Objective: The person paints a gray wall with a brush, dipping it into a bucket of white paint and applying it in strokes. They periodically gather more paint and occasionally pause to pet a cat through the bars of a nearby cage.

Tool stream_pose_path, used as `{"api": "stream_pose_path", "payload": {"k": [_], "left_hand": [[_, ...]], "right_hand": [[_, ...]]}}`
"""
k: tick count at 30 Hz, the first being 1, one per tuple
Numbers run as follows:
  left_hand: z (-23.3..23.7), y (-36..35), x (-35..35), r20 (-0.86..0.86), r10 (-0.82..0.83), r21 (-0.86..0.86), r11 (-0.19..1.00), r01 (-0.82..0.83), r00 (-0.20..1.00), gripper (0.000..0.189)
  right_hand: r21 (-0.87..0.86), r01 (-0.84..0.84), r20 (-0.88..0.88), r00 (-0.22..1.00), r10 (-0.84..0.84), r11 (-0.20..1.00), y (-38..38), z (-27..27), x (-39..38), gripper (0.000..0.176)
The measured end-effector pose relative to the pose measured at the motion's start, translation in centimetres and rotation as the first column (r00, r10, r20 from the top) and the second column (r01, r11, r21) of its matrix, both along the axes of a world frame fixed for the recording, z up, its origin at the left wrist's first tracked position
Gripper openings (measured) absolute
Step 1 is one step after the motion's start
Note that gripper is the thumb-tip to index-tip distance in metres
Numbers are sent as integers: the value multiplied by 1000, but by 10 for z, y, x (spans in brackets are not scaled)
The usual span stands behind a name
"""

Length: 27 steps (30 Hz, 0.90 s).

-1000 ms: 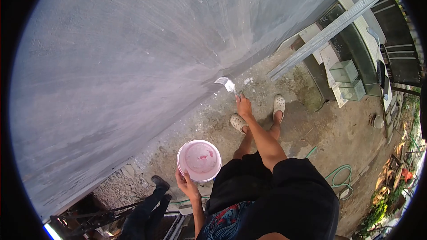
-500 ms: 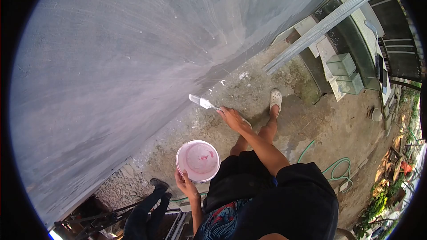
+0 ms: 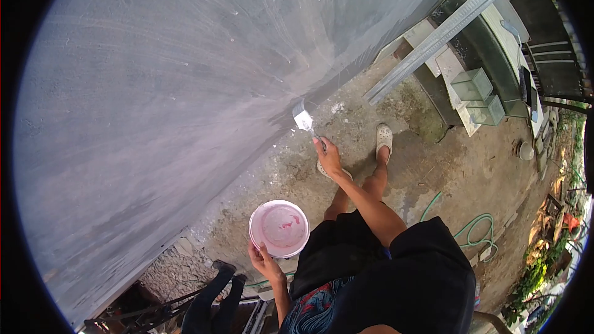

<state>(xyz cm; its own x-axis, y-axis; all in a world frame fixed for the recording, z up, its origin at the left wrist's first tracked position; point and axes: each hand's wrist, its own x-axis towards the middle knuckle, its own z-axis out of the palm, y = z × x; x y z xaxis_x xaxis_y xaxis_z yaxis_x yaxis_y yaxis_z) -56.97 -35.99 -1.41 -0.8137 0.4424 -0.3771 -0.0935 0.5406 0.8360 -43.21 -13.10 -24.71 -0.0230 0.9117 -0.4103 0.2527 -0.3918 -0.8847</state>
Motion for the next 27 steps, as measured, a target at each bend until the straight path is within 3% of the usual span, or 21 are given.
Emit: {"api": "stream_pose_path", "payload": {"k": [2,5,8,10,12,14,16,18,20,22,23,25,27], "left_hand": [[0,1,1,-30,-5,16,1000,5,1000,39],[4,2,-1,-9,-6,10,1000,6,1000,38],[5,9,1,-8,1,34,999,0,1000,39],[6,12,1,-22,-43,-10,999,43,999,41],[5,8,0,-29,-47,-4,999,47,998,41],[5,7,-1,-39,-51,-6,999,51,998,41],[5,7,-1,-55,-22,14,1000,23,998,39],[2,5,-2,-36,-21,19,1000,21,999,38],[-1,4,-1,-19,-21,24,999,22,1000,38],[-5,5,0,-30,-28,8,1000,28,999,38],[-4,6,1,-29,-24,1,1000,24,999,38],[-4,12,2,9,-23,1,1000,23,1000,38],[-4,19,3,4,-25,8,1000,25,1000,39]], "right_hand": [[112,-50,-97,993,61,992,-22,48,7,35],[226,-92,-90,989,115,970,-23,121,20,33],[163,-144,-42,987,153,976,-9,61,23,33],[32,-18,105,994,15,999,6,11,24,33],[179,120,222,962,-158,977,10,-73,30,36],[111,99,216,969,-121,989,30,-72,39,38],[35,83,220,971,-89,996,37,-48,39,41],[22,60,-64,996,-58,998,44,7,26,43],[-9,53,-141,989,-54,999,26,61,24,37],[86,-46,-203,977,63,995,5,104,29,34],[79,-50,-202,977,66,996,-2,110,29,34],[255,-107,-113,984,139,961,-12,117,31,32],[190,-71,-71,994,86,979,-2,85,29,32]]}}
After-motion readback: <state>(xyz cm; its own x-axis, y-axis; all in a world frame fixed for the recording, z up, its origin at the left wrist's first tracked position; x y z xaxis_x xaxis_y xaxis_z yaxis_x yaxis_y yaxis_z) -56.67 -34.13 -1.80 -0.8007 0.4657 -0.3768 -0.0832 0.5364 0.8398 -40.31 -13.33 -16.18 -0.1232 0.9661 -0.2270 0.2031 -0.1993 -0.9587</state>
